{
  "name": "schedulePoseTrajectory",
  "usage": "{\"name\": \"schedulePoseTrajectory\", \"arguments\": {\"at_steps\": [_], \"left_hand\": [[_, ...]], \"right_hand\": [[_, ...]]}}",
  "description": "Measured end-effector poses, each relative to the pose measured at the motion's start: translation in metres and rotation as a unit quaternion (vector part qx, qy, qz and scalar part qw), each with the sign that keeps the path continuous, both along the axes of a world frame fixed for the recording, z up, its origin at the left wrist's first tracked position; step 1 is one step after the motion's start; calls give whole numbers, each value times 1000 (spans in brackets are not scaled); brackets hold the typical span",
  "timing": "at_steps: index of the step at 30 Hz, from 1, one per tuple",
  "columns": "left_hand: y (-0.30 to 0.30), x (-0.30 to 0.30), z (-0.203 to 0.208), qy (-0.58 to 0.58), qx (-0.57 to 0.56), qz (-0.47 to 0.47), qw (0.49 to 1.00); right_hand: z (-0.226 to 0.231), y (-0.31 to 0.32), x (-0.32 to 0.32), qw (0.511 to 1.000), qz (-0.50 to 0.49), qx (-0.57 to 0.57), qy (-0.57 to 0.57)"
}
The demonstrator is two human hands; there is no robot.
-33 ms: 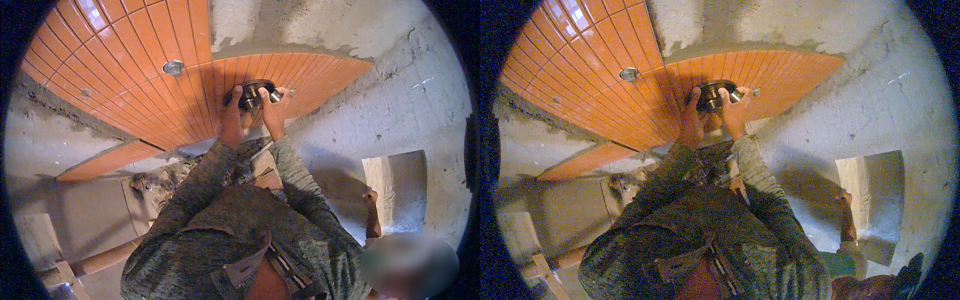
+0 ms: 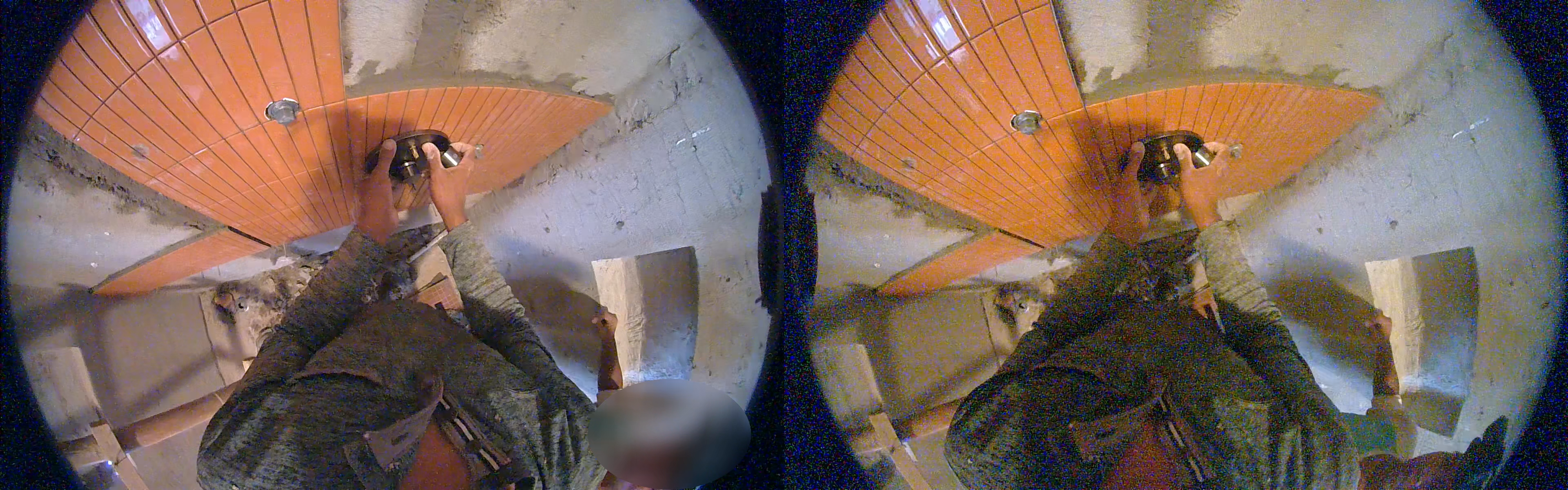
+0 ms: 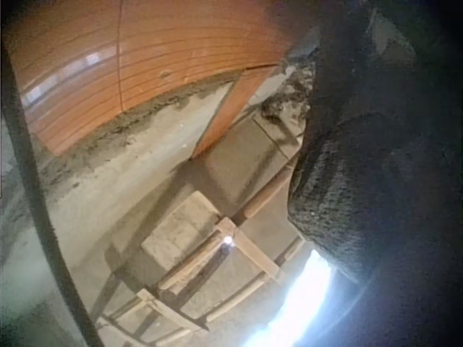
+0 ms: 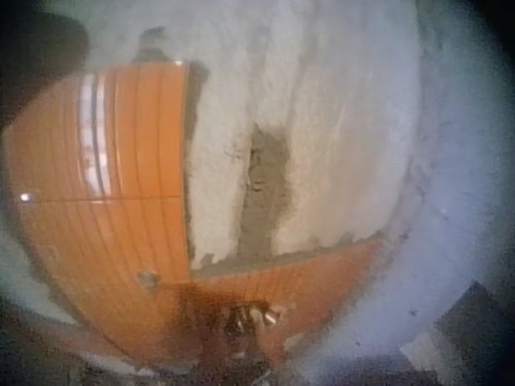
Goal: The person installs a shower head on a tiled wall by first connecting a metal pipe to the wall fixture, then attaching the shower head to the pipe, and finally securing the assembly with a screwdriver.
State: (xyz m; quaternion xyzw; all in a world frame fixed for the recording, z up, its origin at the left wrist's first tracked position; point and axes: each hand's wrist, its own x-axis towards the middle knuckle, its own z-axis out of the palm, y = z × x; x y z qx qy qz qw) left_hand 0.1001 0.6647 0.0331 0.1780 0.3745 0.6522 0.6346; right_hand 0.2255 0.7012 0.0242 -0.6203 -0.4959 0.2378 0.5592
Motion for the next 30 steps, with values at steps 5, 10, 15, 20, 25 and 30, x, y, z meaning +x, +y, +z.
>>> {"name": "schedulePoseTrajectory", "arguments": {"at_steps": [5, 10, 15, 20, 25, 30], "left_hand": [[-6, 19, 28, 18, 45, 109, 993], [1, 11, -21, 143, 99, 86, 981], [32, 14, -35, -66, 62, -42, 995], [23, 22, -19, -60, 63, -26, 996], [26, 26, -20, -18, 49, 41, 998], [22, 25, -15, 22, 0, 63, 998]], "right_hand": [[-14, 11, 5, 997, -32, 64, -40], [21, 2, 13, 998, 58, -28, 19], [10, 3, 14, 997, 52, 5, 57], [19, -3, 13, 997, 66, -31, 40], [-20, 6, 24, 990, 121, -48, 46], [-24, -16, 11, 982, 158, 86, 53]]}}
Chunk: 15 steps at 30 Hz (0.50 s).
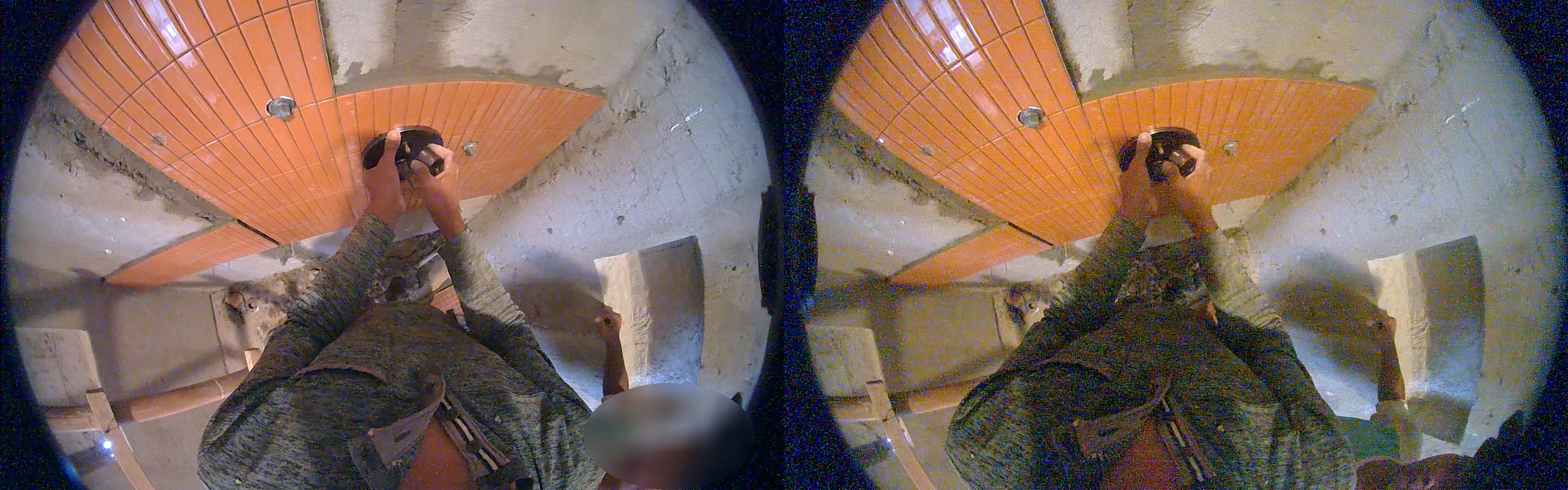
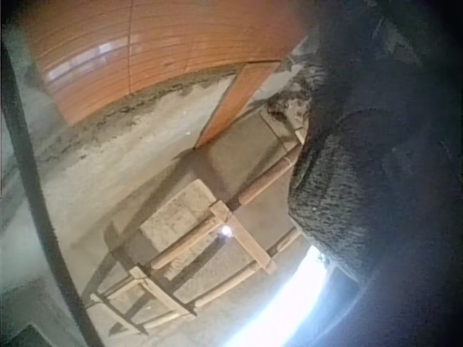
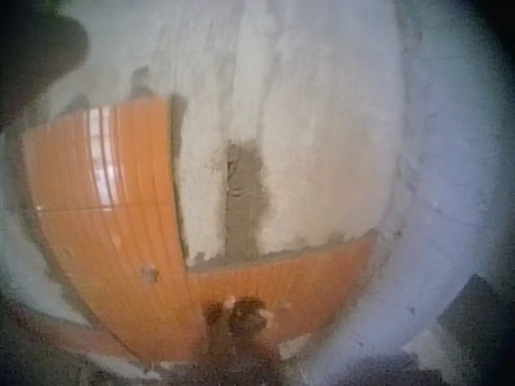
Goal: The person installs a shower head on a tiled wall by first connecting a metal pipe to the wall fixture, then attaching the shower head to the pipe, and finally securing the assembly with a screwdriver.
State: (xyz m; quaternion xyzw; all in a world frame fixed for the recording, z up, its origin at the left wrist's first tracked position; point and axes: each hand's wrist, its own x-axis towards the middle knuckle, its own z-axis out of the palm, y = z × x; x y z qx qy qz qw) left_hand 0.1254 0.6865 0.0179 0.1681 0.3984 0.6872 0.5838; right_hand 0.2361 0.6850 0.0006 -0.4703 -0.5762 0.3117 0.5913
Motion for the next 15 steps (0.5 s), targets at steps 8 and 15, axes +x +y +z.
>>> {"name": "schedulePoseTrajectory", "arguments": {"at_steps": [8, 15], "left_hand": [[-1, -3, 6, -77, -7, -20, 997], [-3, -6, 6, -80, 14, -53, 995]], "right_hand": [[28, -18, -28, 973, -118, 98, -173], [14, -15, -37, 967, -165, 91, -174]]}}
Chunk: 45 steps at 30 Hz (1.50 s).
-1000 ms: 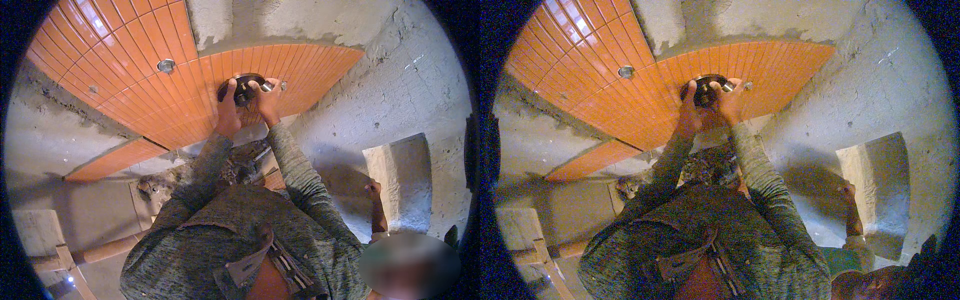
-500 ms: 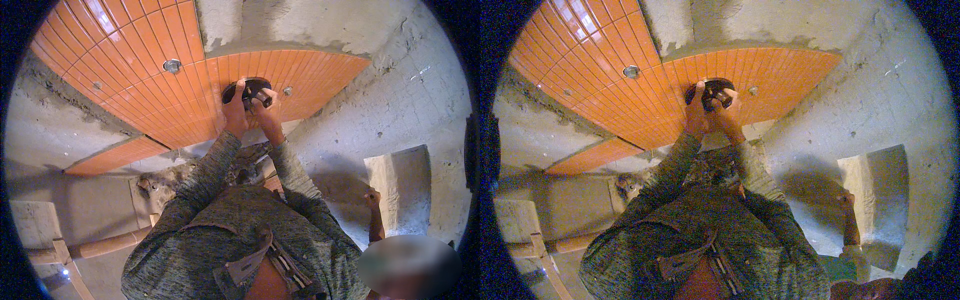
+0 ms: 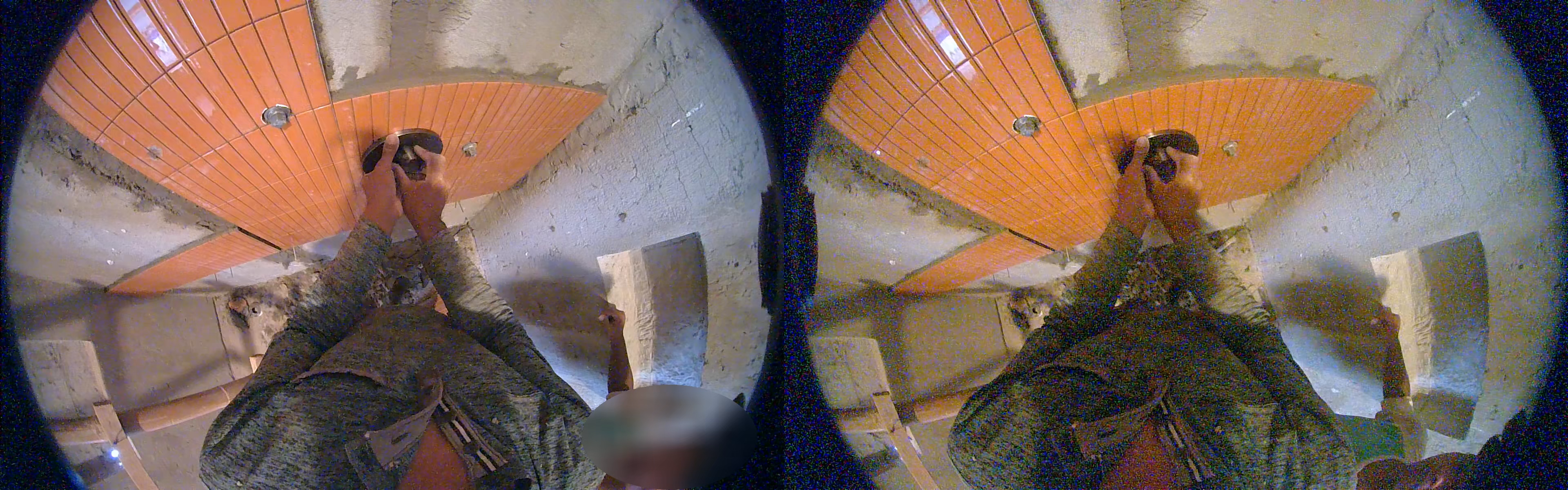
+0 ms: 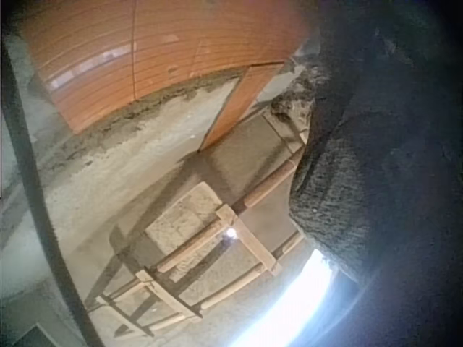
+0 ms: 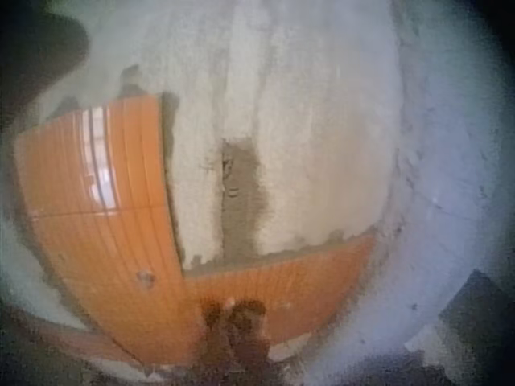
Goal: The person installs a shower head on a tiled wall by first connecting a metal pipe to the wall fixture, then attaching the shower head to the pipe, and finally securing the assembly with a screwdriver.
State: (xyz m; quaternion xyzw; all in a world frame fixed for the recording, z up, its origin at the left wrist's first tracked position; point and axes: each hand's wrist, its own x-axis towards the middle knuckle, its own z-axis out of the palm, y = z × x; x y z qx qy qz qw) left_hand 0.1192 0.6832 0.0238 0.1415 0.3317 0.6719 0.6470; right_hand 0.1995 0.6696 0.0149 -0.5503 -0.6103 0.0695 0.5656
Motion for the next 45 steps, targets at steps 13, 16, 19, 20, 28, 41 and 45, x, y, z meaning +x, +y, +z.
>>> {"name": "schedulePoseTrajectory", "arguments": {"at_steps": [13, 16, 19, 20, 28, 41, 45], "left_hand": [[6, 4, -7, -57, 57, -2, 997], [11, 0, -22, -51, 30, -26, 998], [12, 0, -23, -60, 51, -32, 996], [7, 2, -13, -37, 48, -15, 998], [-2, 1, 5, -13, 43, 10, 999], [-5, 1, 18, -46, 53, -5, 998], [-9, 3, 20, -21, 18, 2, 1000]], "right_hand": [[-1, 0, 5, 993, 17, -77, 85], [-2, 0, 5, 997, 15, -56, 45], [13, -5, -1, 999, -4, -36, 19], [17, -6, -2, 999, -15, -32, 21], [16, 2, -4, 994, 7, -70, 78], [5, 8, 11, 987, 32, -136, 84], [-7, 15, 8, 987, 49, -95, 117]]}}
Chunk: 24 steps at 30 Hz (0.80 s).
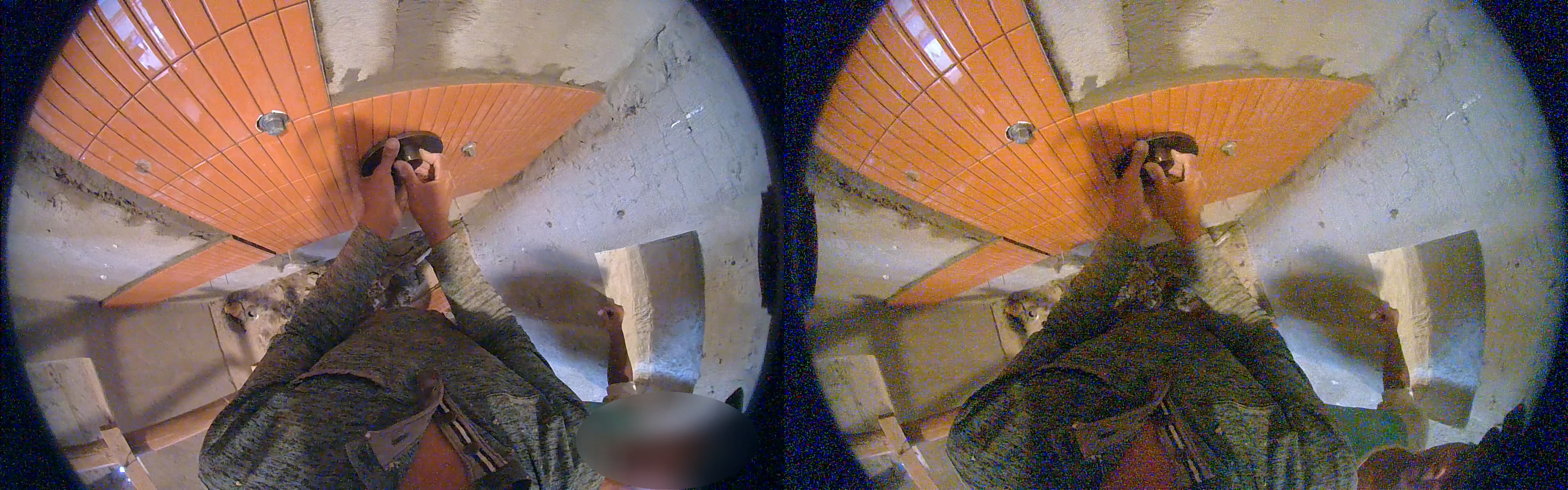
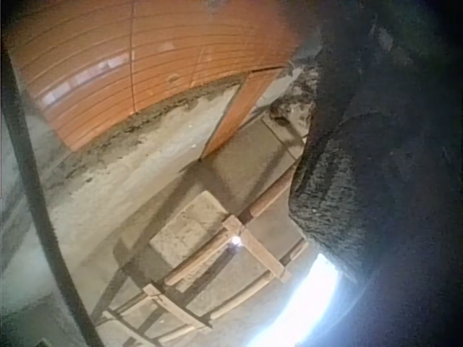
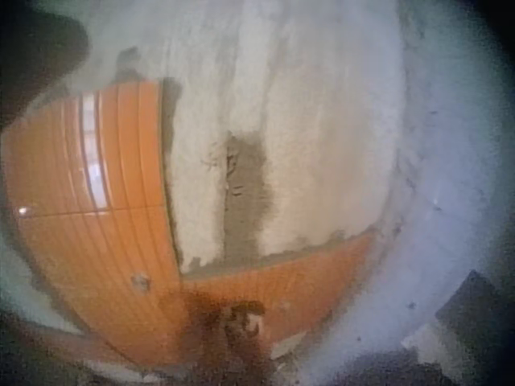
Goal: The person installs a shower head on a tiled wall by first connecting a metal pipe to the wall fixture, then attaching the shower head to the pipe, and finally securing the assembly with a screwdriver.
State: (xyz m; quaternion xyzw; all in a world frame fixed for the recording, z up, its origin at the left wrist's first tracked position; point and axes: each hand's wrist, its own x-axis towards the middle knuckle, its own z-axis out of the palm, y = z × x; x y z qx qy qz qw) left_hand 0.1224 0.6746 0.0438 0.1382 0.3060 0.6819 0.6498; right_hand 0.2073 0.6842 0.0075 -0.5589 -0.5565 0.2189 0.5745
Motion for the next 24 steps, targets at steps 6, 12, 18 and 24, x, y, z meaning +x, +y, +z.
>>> {"name": "schedulePoseTrajectory", "arguments": {"at_steps": [6, 12, 18, 24], "left_hand": [[1, 1, -9, 21, -1, 22, 1000], [-18, 0, 24, 166, 23, 69, 983], [2, -9, 0, -38, 35, -66, 996], [5, -7, -10, 25, 46, -14, 999]], "right_hand": [[20, -11, 4, 993, -7, 44, -107], [33, -6, 13, 996, 54, -7, -64], [12, -7, 5, 937, 203, -107, 262], [52, -16, 7, 957, 187, -180, 128]]}}
